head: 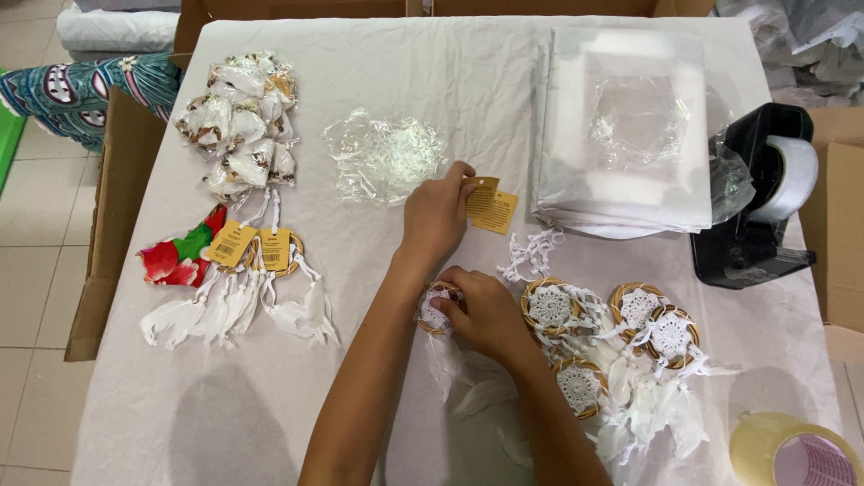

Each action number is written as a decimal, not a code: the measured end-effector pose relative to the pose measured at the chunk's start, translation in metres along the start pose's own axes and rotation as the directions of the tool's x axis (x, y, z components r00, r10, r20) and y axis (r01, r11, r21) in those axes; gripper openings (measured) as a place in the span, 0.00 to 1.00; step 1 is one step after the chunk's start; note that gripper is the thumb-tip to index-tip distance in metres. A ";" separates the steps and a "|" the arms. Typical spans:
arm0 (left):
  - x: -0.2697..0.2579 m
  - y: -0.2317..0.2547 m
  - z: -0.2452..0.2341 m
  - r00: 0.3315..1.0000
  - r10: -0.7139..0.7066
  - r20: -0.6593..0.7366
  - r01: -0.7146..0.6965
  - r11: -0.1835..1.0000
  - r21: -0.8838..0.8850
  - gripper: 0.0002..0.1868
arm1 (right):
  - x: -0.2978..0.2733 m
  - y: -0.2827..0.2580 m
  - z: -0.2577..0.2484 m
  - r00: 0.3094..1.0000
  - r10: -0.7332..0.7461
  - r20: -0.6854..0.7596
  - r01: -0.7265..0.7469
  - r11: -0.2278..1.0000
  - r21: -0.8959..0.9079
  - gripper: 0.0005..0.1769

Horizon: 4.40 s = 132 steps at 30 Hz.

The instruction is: Attaching price tags to small dreamcatcher ornaments by threading the string through the tag

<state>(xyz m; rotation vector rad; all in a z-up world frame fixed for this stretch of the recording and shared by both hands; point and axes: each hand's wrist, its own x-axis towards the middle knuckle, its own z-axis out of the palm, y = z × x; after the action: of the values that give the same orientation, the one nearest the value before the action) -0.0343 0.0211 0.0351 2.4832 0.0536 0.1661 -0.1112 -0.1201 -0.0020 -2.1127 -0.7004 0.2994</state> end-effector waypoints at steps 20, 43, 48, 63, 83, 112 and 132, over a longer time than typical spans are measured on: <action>-0.079 -0.074 0.007 0.882 -0.341 -0.326 -0.036 0.640 -0.768 0.08 | 0.008 -0.006 -0.006 0.998 0.055 -0.019 -0.055 0.998 0.023 0.13; -0.080 -0.085 -0.018 0.974 -0.199 0.112 0.087 -0.132 -0.987 0.31 | 0.019 -0.011 -0.004 0.960 0.138 -0.244 -0.088 0.975 0.205 0.11; -0.077 -0.075 -0.010 0.942 -0.335 0.032 0.015 -0.053 -0.998 0.18 | 0.021 -0.016 -0.009 0.958 0.131 -0.257 -0.017 0.915 0.404 0.14; -0.094 -0.052 -0.006 0.950 -0.313 0.006 0.046 0.119 -0.992 0.20 | 0.021 -0.006 0.009 0.913 0.186 -0.362 0.040 0.844 0.534 0.11; -0.092 -0.076 0.007 0.910 -0.407 0.077 0.104 0.044 -0.994 0.25 | 0.012 -0.005 0.009 0.867 0.218 -0.448 0.066 0.840 0.538 0.08; -0.096 -0.048 -0.007 0.848 -0.499 -0.180 -0.087 0.204 -0.975 0.12 | 0.012 -0.009 -0.009 0.875 0.211 -0.436 0.034 0.871 0.490 0.10; -0.098 -0.039 0.010 0.914 -0.324 -0.246 -0.037 0.535 -0.844 0.13 | 0.012 -0.010 -0.006 0.875 0.309 -0.372 0.007 0.761 0.648 0.10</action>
<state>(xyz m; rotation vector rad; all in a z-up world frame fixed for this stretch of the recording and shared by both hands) -0.1296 0.0381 -0.0064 1.4170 0.2812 0.4779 -0.1021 -0.1121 0.0097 -1.4882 -0.0937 0.0877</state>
